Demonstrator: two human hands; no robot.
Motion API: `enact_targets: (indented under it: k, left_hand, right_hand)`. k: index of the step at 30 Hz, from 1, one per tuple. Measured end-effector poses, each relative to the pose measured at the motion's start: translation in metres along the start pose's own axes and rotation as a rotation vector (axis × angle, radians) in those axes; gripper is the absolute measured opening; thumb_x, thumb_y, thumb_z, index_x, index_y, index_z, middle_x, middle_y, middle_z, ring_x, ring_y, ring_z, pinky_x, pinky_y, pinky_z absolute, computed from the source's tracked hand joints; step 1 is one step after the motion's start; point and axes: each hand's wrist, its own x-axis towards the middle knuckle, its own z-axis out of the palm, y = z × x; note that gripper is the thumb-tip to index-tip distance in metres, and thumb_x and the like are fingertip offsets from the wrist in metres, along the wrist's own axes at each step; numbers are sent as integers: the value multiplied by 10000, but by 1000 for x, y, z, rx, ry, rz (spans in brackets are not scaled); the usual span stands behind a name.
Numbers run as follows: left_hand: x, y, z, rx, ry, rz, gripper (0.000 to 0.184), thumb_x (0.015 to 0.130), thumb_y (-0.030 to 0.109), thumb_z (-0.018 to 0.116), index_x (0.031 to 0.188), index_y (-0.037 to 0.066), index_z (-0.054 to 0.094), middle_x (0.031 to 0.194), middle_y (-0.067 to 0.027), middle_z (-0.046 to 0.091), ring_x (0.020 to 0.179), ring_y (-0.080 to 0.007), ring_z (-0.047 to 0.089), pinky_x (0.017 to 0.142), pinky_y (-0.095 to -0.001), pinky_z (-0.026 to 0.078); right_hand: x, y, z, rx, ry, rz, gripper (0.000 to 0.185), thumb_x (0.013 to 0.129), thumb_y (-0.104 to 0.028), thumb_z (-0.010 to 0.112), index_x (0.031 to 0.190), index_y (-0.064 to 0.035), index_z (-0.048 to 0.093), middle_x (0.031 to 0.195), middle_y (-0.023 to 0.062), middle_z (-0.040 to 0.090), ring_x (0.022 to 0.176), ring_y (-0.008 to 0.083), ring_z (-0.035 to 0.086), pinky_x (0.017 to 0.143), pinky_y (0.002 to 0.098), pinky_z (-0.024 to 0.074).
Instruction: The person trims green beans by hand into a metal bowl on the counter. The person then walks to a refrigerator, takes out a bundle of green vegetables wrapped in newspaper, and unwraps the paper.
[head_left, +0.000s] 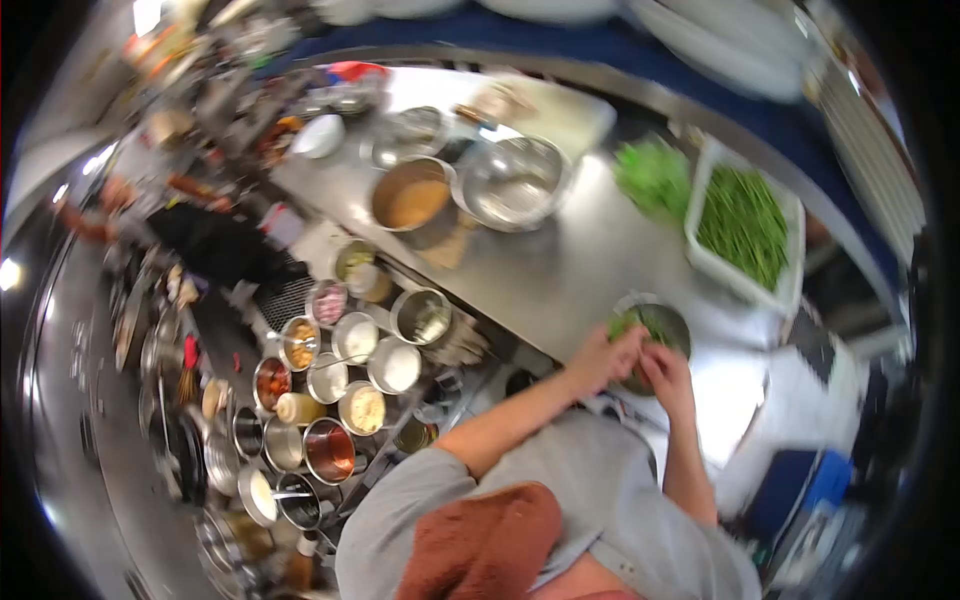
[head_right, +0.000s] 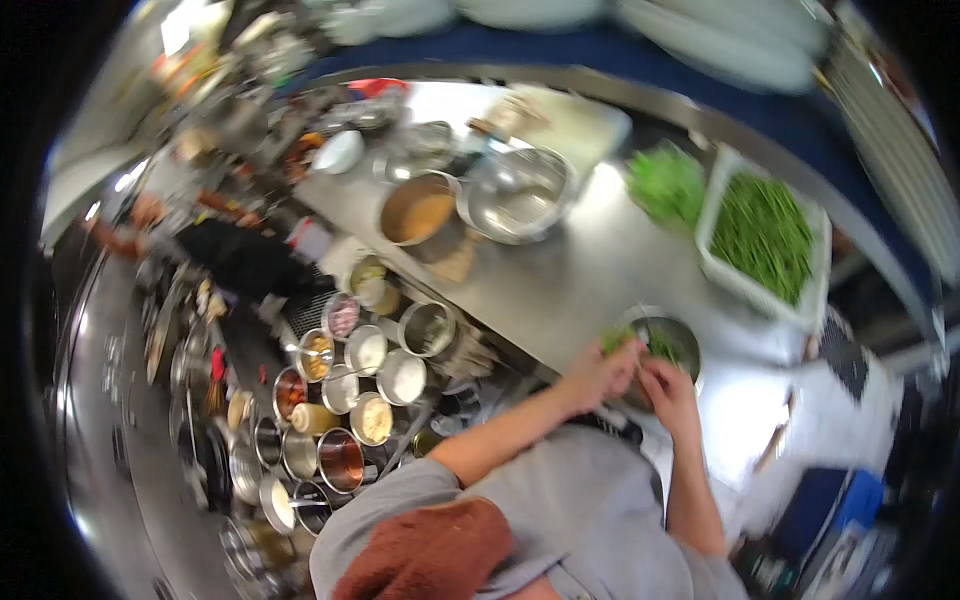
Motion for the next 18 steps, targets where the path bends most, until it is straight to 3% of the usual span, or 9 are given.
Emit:
enact_targets:
  k: [2,5,8,10,13,14,15,16,18]
  left_hand:
    - [-5,6,0,-14,-41,8,219,968,298,543,992,81,563,602,56,419,459,-42,335,410,-221,226]
    - [-5,8,3,-31,7,45,191,980,258,522,921,77,535,575,52,384,445,-50,304,408,-226,224]
    - [-10,14,8,29,34,63,214,985,265,513,979,53,543,570,46,386,446,-53,311,408,-228,239]
    - [-7,14,12,55,5,82,220,987,264,509,987,47,546,571,43,396,450,-53,325,409,-228,247]
    - [-4,11,4,297,134,128,218,978,276,519,947,65,564,582,49,440,466,-56,382,418,-224,281]
    - [-7,15,9,338,144,117,189,973,264,512,941,87,571,581,57,436,457,-57,380,415,-223,289]
    - [-5,15,5,463,103,241,167,973,251,497,940,104,570,575,58,427,453,-47,375,410,-219,295]
    - [1,26,7,423,91,275,177,974,249,504,947,96,588,587,61,442,471,-39,395,427,-213,311]
    - [-6,33,6,256,14,209,184,972,248,513,952,88,602,599,70,449,487,-31,411,446,-204,326]
  right_hand:
    - [0,-3,0,86,4,106,139,923,-104,584,967,21,626,713,-4,558,590,61,478,512,225,384]
    - [0,-1,-1,57,11,49,140,917,-108,590,928,25,631,704,24,557,564,68,475,500,239,380]
    - [-7,-2,-2,-18,-27,70,145,932,-95,551,883,22,621,686,17,563,587,75,508,521,241,411]
    - [-2,-5,-2,-58,38,-80,107,861,-75,603,872,28,629,742,142,604,611,241,568,565,339,440]
    - [-2,-11,-6,-255,15,-79,104,817,-57,583,873,21,623,798,204,601,744,351,606,632,384,462]
    - [-1,-19,-9,-260,-22,-33,87,805,-57,579,837,7,629,800,204,603,786,351,615,667,396,466]
    - [3,2,-7,-402,-30,-92,72,795,-63,583,788,-11,631,793,199,600,779,352,609,687,413,465]
    - [9,0,-9,-366,11,-360,77,782,-71,586,804,-28,646,773,167,619,790,339,618,715,447,460]
    - [28,29,-5,-90,281,-259,127,857,-119,563,875,-34,655,699,40,606,640,193,570,565,347,438]
